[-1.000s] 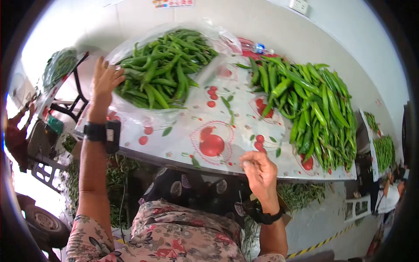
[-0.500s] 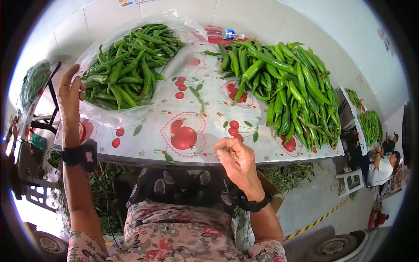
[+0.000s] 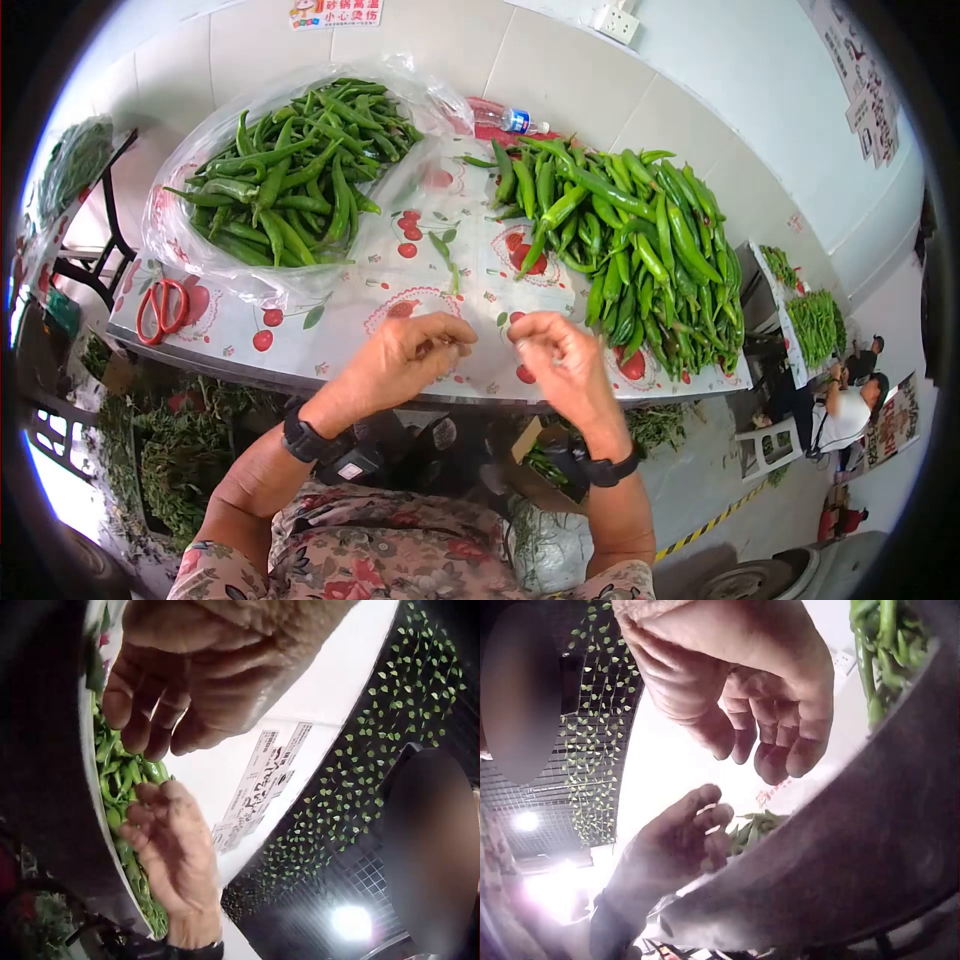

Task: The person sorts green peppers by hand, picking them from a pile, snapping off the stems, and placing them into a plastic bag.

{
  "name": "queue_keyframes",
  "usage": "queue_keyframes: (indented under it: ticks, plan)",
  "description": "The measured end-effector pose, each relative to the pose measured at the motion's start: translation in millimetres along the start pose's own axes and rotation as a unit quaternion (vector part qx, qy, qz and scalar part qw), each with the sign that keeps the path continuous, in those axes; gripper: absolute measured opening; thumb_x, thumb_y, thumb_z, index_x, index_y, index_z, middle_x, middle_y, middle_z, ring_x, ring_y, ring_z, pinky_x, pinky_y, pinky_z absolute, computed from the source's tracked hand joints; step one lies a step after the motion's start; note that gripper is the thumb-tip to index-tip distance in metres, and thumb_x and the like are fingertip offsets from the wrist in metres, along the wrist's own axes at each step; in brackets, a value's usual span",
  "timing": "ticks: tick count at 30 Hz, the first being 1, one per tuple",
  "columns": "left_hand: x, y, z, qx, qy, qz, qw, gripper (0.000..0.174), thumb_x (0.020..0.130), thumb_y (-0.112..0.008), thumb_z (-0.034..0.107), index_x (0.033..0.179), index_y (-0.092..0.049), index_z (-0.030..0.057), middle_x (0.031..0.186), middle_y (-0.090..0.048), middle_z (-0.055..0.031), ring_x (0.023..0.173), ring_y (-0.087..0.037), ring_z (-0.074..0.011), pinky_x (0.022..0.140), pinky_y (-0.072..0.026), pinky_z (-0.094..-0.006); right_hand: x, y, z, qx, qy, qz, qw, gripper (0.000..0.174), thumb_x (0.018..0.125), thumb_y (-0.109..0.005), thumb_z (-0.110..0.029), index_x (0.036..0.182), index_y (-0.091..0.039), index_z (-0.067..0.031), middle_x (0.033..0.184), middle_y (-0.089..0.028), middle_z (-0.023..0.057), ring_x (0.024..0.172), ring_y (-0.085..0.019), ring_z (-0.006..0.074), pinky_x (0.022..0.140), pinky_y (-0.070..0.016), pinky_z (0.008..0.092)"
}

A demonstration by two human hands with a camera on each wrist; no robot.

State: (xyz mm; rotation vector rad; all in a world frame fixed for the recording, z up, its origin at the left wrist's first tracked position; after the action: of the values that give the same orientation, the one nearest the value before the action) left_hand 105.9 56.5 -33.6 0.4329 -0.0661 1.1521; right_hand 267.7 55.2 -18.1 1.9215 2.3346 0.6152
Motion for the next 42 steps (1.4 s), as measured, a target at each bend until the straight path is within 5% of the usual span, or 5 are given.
queue_keyframes:
  ticks: [7, 16, 23, 35, 42]
  plan:
    - [-5, -5, -4, 0.056, -0.03, -0.004, 0.998, 0.017, 0.087, -0.055, 0.001, 0.102, -0.062, -0.0002, 0.087, -0.066, -0.0085, 0.078, -0.063, -0.0139, 0.071, -0.0509, -0.0272, 62, 74, -36, -0.268, 0.06, 0.117, 0.954, 0.023, 0.082, -0.061, -0.009, 0.105, -0.062, -0.0026, 0.095, -0.066, 0.0147, 0.083, -0.064, 0.0232, 0.077, -0.0508, 0.0342]
    - [-7, -2, -8, 0.005, -0.034, 0.016, 0.999, 0.017, 0.086, -0.057, 0.004, 0.102, -0.063, 0.0006, 0.085, -0.066, -0.0106, 0.077, -0.065, -0.0172, 0.07, -0.0515, -0.0298, 110, 128, -61, -0.638, 0.2, 0.269, 0.693, 0.034, 0.073, -0.069, -0.005, 0.106, -0.059, -0.0047, 0.118, -0.054, 0.0108, 0.12, -0.044, 0.0289, 0.098, -0.0358, 0.0445]
    - [-6, -1, -3, 0.017, -0.044, 0.016, 0.999, 0.017, 0.086, -0.058, 0.004, 0.102, -0.063, 0.0005, 0.081, -0.067, -0.0129, 0.072, -0.066, -0.0201, 0.066, -0.0519, -0.0296, 72, 195, -58, -0.573, 0.128, 0.382, 0.713, 0.046, 0.077, -0.069, -0.02, 0.118, -0.054, -0.0056, 0.127, -0.05, 0.0136, 0.125, -0.04, 0.0324, 0.102, -0.0322, 0.0483]
    - [-6, -5, 0, 0.035, -0.041, 0.002, 0.999, 0.019, 0.085, -0.057, 0.001, 0.103, -0.061, 0.0016, 0.084, -0.066, -0.0095, 0.077, -0.064, -0.0165, 0.071, -0.051, -0.0288, 62, 158, -14, -0.564, 0.16, 0.251, 0.77, 0.045, 0.071, -0.074, -0.01, 0.111, -0.054, -0.0073, 0.12, -0.054, 0.0112, 0.122, -0.042, 0.0309, 0.102, -0.03, 0.0469]
    - [-6, -32, 38, 0.282, -0.201, 0.031, 0.938, 0.043, 0.073, -0.069, 0.007, 0.115, -0.058, 0.0115, 0.12, -0.053, -0.0108, 0.113, -0.052, -0.0299, 0.089, -0.0465, -0.0398, 68, 124, -25, -0.607, 0.218, 0.25, 0.722, 0.042, 0.072, -0.072, -0.008, 0.11, -0.055, -0.0076, 0.112, -0.056, 0.011, 0.117, -0.045, 0.03, 0.103, -0.0244, 0.0548]
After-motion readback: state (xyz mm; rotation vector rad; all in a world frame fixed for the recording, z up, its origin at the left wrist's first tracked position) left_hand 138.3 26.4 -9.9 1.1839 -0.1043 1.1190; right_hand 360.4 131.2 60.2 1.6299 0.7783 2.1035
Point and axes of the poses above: each hand's wrist, its own x-axis towards the middle knuckle, its own y-axis out of the back of the hand, z = x × y, the point moved 10 cm from there along x, towards the middle knuckle
